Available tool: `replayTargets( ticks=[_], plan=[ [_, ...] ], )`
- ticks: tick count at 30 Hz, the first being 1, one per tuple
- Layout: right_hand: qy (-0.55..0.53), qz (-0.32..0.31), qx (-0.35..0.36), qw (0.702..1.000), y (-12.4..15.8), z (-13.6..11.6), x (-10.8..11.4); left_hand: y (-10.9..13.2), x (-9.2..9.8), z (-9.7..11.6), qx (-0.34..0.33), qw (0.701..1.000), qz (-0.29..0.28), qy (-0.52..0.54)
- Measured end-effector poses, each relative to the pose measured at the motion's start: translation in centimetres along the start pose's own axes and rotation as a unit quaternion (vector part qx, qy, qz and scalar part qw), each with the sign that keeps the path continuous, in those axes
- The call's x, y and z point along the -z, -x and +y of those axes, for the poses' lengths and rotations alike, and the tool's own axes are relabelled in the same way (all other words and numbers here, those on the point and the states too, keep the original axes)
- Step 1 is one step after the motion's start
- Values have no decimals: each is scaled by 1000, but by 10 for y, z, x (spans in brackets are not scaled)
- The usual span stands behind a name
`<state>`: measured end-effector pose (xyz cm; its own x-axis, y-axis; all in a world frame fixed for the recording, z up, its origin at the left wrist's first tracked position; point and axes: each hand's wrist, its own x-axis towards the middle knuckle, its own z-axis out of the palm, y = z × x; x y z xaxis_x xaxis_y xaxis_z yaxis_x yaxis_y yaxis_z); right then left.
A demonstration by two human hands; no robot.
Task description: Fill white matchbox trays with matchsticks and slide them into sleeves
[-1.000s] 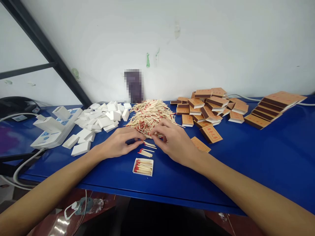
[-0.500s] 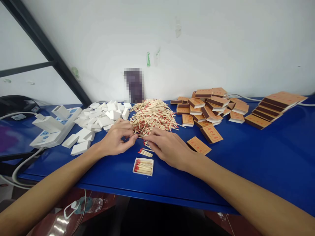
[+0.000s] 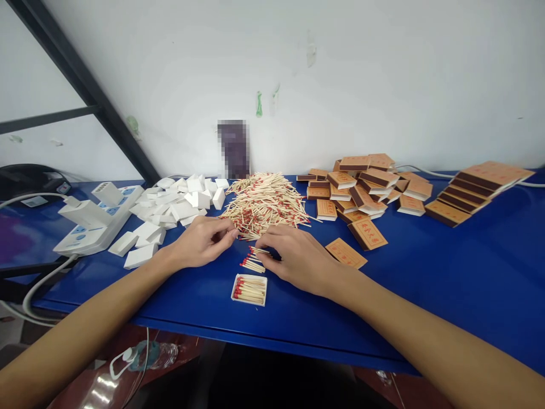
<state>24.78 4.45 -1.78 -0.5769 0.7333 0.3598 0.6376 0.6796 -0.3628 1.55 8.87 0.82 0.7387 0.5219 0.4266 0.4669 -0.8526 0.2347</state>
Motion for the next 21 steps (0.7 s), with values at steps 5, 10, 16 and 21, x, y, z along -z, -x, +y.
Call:
replayTargets(
  ticks=[5,10,16,21],
  plan=[
    [-10,3,6,1000,1,2,-1,-1,1,0,-20,1000,-13,-2],
    [-25,0,12,1000,1,-2,1,-1,3,0,-39,998,-55,-5],
    [-63,-32,21,997,-1,-5,5,0,8,1,-45,993,-112,20],
    [-81,-36,20,996,-5,-2,5,0,8,1,-46,991,-127,13]
  ],
)
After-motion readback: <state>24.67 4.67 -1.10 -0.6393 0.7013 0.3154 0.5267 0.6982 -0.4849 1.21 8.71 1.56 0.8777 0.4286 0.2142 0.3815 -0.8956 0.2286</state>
